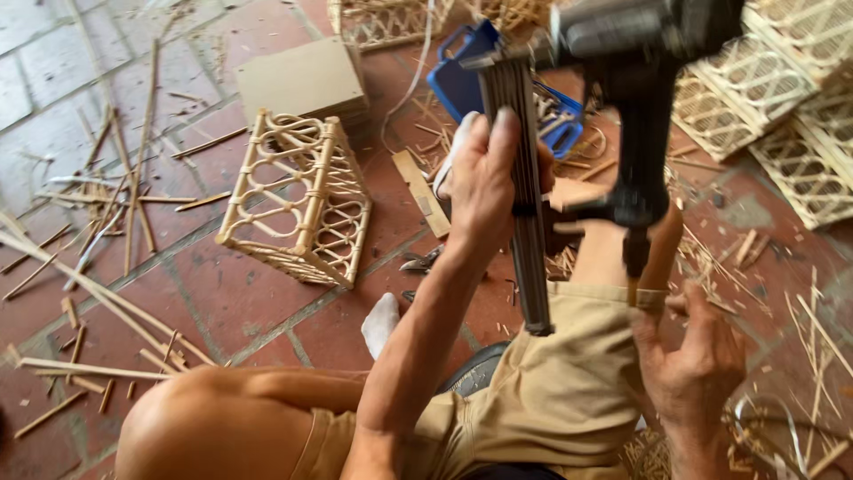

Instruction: The person disassembles a nail gun, removes small parts, and reassembles it using pliers and a hex key. The person then loads a strip of nails into the tool.

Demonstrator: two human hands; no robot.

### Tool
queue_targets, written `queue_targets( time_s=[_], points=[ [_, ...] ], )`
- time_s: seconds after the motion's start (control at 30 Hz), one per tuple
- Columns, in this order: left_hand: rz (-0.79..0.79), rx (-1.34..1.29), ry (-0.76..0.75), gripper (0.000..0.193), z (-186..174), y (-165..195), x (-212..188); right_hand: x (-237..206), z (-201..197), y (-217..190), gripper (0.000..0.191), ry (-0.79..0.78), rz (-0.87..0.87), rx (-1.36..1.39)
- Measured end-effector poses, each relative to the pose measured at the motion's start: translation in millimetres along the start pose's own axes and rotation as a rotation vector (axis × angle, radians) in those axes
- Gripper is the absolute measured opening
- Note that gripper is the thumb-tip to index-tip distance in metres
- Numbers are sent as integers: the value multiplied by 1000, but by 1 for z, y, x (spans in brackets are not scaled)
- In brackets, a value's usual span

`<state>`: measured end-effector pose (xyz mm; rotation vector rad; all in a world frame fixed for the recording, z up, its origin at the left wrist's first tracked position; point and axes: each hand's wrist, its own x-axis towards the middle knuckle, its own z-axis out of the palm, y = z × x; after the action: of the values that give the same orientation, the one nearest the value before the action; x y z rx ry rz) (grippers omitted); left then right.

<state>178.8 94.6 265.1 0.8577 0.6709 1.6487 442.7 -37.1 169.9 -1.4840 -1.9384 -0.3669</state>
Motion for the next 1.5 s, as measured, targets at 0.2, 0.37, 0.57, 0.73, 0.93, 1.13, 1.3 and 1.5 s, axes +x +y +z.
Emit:
queue_targets(
  time_s=[0.2, 0.37, 0.57, 0.73, 0.93, 1.13, 1.3, 1.5],
  points=[
    [-38, -252, 6, 21, 9, 0, 54, -31, -5, 58, 41, 103, 300, -51],
    [-140, -397, -5, 16, -30, -14, 128, 64, -4, 107, 22, 14, 61, 225],
    [-196, -110, 234, 26, -139, -55, 161, 93, 108, 111, 33, -894, 389, 691],
    [-373, 453, 447, 35, -179, -154, 144, 5, 203, 136, 34, -1246, 772, 940],
    [-479, 372, 327, 43, -161, -248, 126, -33, 269, 155, 49, -1019, 606, 1163],
    [-664, 67, 218, 42, -116, -309, 118, -22, 277, 141, 57, -641, 853, 1314],
    [-739, 44, 184, 43, -101, -352, 116, -27, 267, 140, 49, -464, 1010, 1398],
    [-795, 219, 338, 42, -83, -363, 103, -22, 279, 146, 49, -528, 990, 1192]
  ],
)
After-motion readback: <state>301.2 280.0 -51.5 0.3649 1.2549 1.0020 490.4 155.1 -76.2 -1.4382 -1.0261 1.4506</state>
